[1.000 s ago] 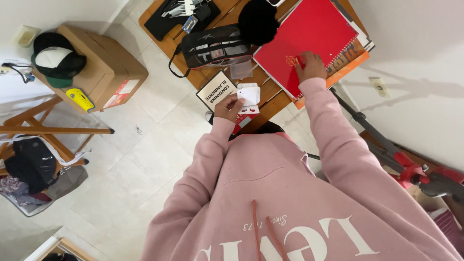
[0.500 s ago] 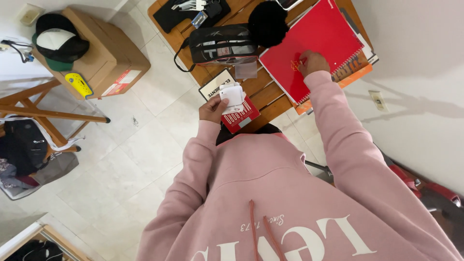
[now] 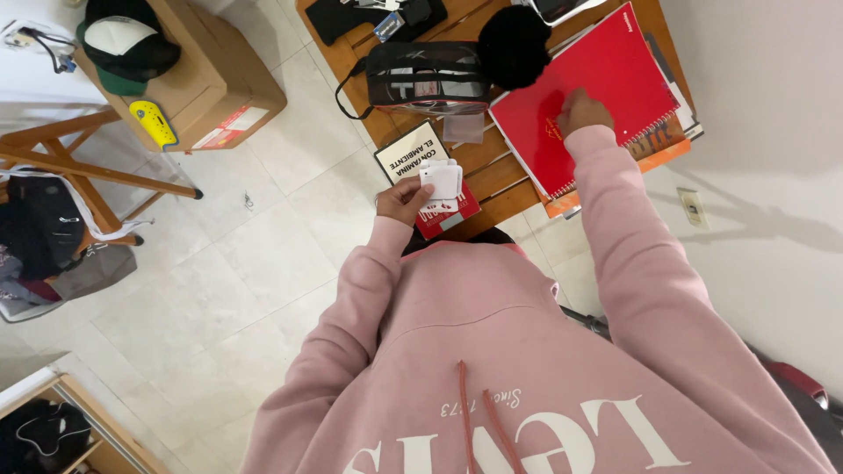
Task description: Putting a case on a phone and unboxing/untangling a pair of earphones
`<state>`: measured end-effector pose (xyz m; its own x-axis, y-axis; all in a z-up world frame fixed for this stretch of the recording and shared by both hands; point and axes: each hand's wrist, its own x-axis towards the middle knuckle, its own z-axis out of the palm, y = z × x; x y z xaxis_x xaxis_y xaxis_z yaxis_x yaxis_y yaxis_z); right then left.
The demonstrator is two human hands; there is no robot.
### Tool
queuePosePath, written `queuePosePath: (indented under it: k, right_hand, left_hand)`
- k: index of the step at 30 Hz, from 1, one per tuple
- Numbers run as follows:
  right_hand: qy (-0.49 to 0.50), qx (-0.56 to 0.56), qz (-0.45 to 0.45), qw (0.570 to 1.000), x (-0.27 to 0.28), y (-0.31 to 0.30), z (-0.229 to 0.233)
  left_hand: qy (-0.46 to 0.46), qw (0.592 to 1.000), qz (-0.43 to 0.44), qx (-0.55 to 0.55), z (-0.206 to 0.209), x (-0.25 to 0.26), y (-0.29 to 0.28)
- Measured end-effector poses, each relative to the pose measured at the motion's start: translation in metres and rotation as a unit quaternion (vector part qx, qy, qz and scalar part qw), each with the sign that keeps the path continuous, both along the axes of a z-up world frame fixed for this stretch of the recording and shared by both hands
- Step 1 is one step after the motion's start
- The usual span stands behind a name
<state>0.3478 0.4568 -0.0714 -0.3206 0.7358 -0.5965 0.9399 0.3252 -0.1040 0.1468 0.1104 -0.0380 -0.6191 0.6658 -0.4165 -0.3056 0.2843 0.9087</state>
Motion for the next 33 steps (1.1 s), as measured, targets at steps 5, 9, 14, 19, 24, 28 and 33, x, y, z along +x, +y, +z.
queuePosePath:
  k: [5, 9, 14, 19, 24, 28, 33]
  right_hand:
    - [0.084, 0.005, -0.064, 0.994, 0.025, 0.013, -0.019]
    - [0.103, -0.011, -0.007, 0.995, 0.018, -0.007, 0.016]
    - [0.067, -0.022, 0.010, 0.997, 0.008, -0.013, 0.021]
    - [0.075, -0.011, 0.001, 0.997, 0.010, -0.005, -0.004]
    - [0.088, -0.011, 0.008, 0.996, 0.006, 0.000, -0.015]
    - [0.062, -0.003, 0.005, 0.998, 0.000, 0.000, -0.012]
    - [0.056, -0.020, -0.002, 0.998, -0.005, 0.000, -0.017]
  left_hand:
    - [-0.030, 0.999, 0.015, 0.009, 0.011, -0.001, -0.004]
    - [-0.035, 0.999, 0.017, 0.004, 0.017, -0.003, -0.006]
    - [-0.020, 0.998, 0.043, 0.031, 0.029, -0.003, -0.005]
    - [-0.022, 0.997, 0.063, 0.043, 0.032, -0.002, -0.006]
    - [-0.024, 0.995, 0.072, 0.062, 0.031, 0.004, -0.008]
    - [-0.031, 0.994, 0.074, 0.069, 0.034, 0.007, -0.008]
    - [-0.041, 0.993, 0.081, 0.078, 0.034, 0.008, -0.009]
